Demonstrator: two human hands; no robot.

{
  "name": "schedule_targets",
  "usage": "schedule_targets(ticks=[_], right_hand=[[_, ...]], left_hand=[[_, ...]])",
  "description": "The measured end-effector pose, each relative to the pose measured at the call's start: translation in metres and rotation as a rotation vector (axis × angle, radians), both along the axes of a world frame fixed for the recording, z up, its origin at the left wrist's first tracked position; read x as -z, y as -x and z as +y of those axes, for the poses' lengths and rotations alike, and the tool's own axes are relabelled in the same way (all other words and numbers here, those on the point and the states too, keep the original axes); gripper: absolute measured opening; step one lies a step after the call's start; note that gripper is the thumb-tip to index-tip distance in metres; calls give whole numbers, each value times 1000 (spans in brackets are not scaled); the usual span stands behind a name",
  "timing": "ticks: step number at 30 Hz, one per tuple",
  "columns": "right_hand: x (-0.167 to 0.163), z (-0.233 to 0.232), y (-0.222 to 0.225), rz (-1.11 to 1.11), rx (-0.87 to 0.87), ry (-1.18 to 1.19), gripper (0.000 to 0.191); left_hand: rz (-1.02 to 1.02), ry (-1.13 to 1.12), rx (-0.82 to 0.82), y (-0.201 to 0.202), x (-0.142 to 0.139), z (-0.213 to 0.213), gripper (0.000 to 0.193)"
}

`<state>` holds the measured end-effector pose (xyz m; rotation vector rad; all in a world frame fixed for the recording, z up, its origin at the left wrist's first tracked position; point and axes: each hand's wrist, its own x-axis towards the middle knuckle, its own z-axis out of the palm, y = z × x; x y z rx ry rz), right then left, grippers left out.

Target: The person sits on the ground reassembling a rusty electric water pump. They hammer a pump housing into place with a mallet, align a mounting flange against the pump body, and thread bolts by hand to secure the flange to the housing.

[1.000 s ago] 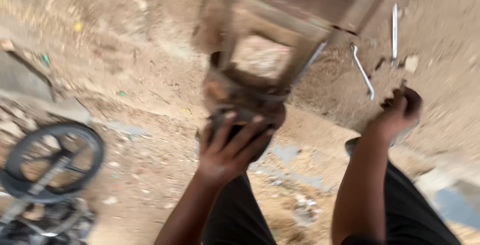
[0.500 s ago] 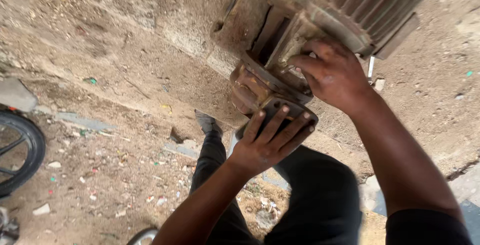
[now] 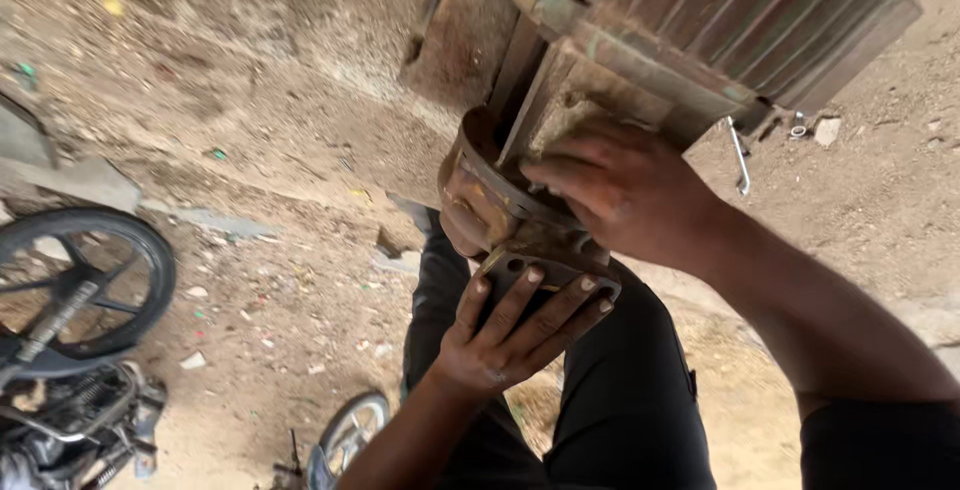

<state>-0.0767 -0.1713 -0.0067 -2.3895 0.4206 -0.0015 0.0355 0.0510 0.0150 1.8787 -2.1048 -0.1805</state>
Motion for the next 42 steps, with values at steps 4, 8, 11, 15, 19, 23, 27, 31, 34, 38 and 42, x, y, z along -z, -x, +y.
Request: schedule_targets(ticks=[4, 8, 11, 15, 19, 23, 27, 31, 34, 38, 42], right_hand=[[-2, -4, -8, 28, -8, -52, 38], [-13, 2, -25, 237, -16, -90, 36], [-13, 7, -30, 273, 7, 94, 26], [-9, 27, -28, 288, 192, -32, 15], [-16, 43, -27, 178, 551, -308, 22], [-14, 48, -29, 155, 550, -214, 12], [1, 46, -19, 411, 429, 158, 29], [-4, 62, 11, 236, 768, -131, 23], [-19, 111, 36, -66, 1394, -477, 41], [-1, 194, 46, -340, 1593, -727, 37], [13, 215, 57, -383, 1566, -729, 35]], left_hand=[[-21, 58, 8, -2, 12, 5, 38], [-25, 104, -7, -4, 19, 11, 35], [37, 88, -5, -4, 24, 12, 37], [36, 165, -73, -3, 30, 12, 41], [6, 176, -100, -3, 29, 14, 40], [12, 185, -97, -1, 28, 14, 39], [7, 199, -93, 0, 30, 13, 40], [-3, 183, -41, -7, 27, 14, 41], [-3, 172, -4, -9, 25, 16, 43], [-22, 159, 11, -2, 27, 15, 40], [-32, 87, 74, -12, 2, -7, 42]])
